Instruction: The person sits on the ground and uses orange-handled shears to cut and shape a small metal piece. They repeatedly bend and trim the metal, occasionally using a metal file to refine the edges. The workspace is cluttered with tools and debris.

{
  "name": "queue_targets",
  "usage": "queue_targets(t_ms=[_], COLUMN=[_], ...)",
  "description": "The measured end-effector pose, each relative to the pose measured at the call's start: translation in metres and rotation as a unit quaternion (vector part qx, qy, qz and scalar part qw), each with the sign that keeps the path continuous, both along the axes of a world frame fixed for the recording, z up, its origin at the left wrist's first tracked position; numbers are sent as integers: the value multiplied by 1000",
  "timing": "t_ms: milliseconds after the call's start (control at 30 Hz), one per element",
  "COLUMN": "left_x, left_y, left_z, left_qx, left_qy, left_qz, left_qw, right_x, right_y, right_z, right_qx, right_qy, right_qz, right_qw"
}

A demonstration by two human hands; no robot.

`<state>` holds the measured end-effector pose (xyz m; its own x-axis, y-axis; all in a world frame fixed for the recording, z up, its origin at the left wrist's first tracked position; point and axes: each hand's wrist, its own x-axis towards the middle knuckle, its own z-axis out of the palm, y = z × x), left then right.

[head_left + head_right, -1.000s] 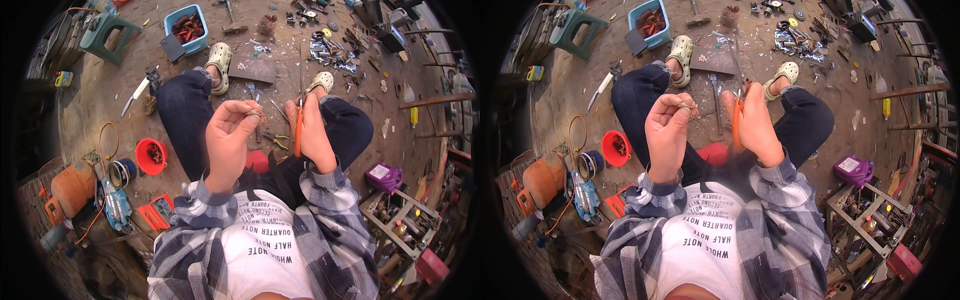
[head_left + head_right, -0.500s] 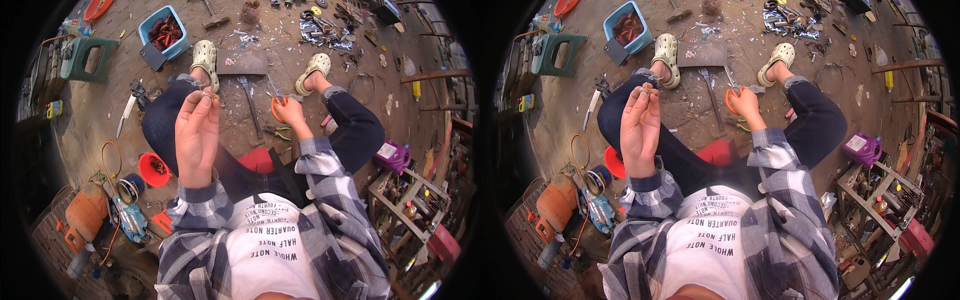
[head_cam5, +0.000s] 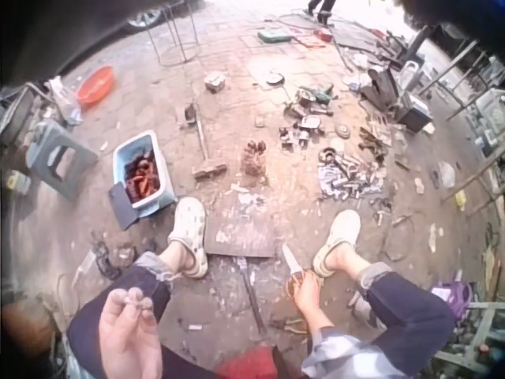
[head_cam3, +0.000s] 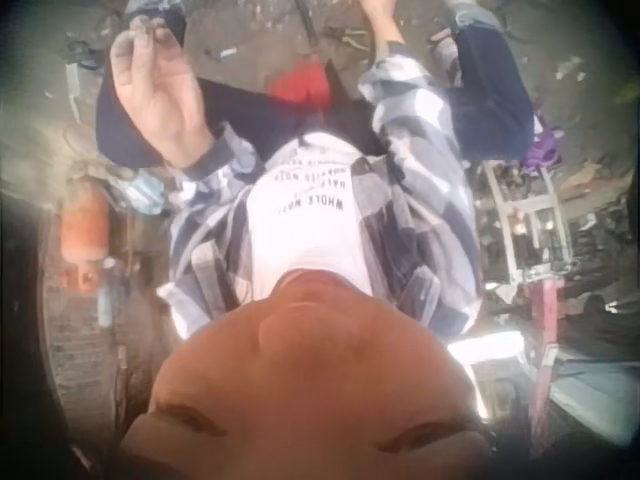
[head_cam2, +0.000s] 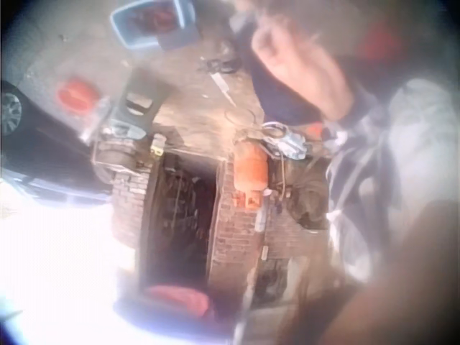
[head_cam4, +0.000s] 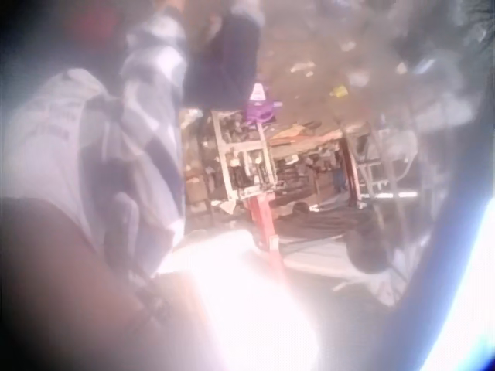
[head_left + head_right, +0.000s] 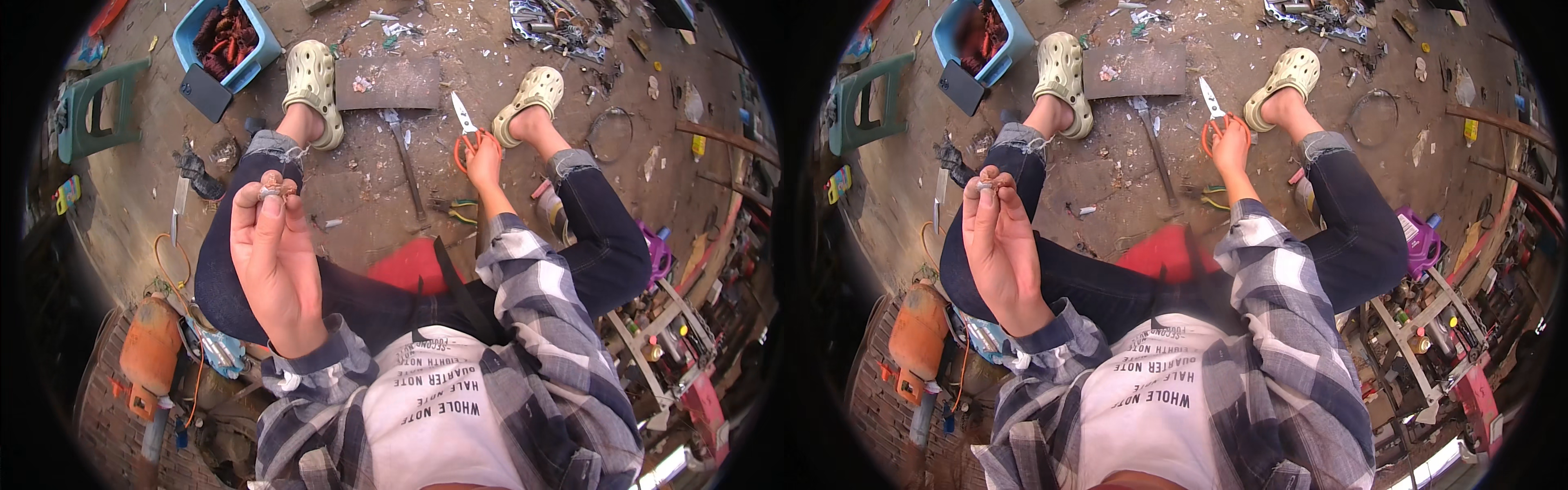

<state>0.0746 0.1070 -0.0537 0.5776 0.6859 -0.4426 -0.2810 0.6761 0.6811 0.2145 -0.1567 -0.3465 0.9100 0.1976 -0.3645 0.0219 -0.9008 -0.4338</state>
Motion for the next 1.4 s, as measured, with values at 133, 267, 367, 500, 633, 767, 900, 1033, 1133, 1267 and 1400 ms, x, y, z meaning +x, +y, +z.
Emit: queue_targets(t_ms=[133,267,367,500,633,767,900,1033,1133,1267,1400], left_x=[9,11,15,14,12,9,8,7,7,17,18], left_y=[-5,-6,-7,-7,-6,-3,0,0,0,0,-1], left_z=[6,6,9,7,9,8,7,8,10,13,13], left_qx=[13,13,18,22,20,26,18,11,2,16,23], left_qy=[18,44,45,32,65,56,50,47,51,76,91], left_qz=[-10,-4,-4,-4,15,31,30,46,53,51,58], left_qw=[1000,999,999,999,998,998,998,998,997,996,994], right_x=[24,18,0,-36,-75,-91,-95,-111,-135,-149,-164], right_y=[5,13,15,12,-18,-32,-34,-48,-71,-83,-97], right_z=[-6,4,-4,-15,-33,-35,-29,-24,-31,-34,-48], right_qx=[-40,-41,11,24,-55,-63,-71,-213,-302,-247,-155], right_qy=[3,-150,-22,125,238,298,290,271,308,220,188], right_qz=[19,73,83,38,72,70,-34,-20,284,539,640], right_qw=[999,985,996,991,967,950,954,938,856,775,728])
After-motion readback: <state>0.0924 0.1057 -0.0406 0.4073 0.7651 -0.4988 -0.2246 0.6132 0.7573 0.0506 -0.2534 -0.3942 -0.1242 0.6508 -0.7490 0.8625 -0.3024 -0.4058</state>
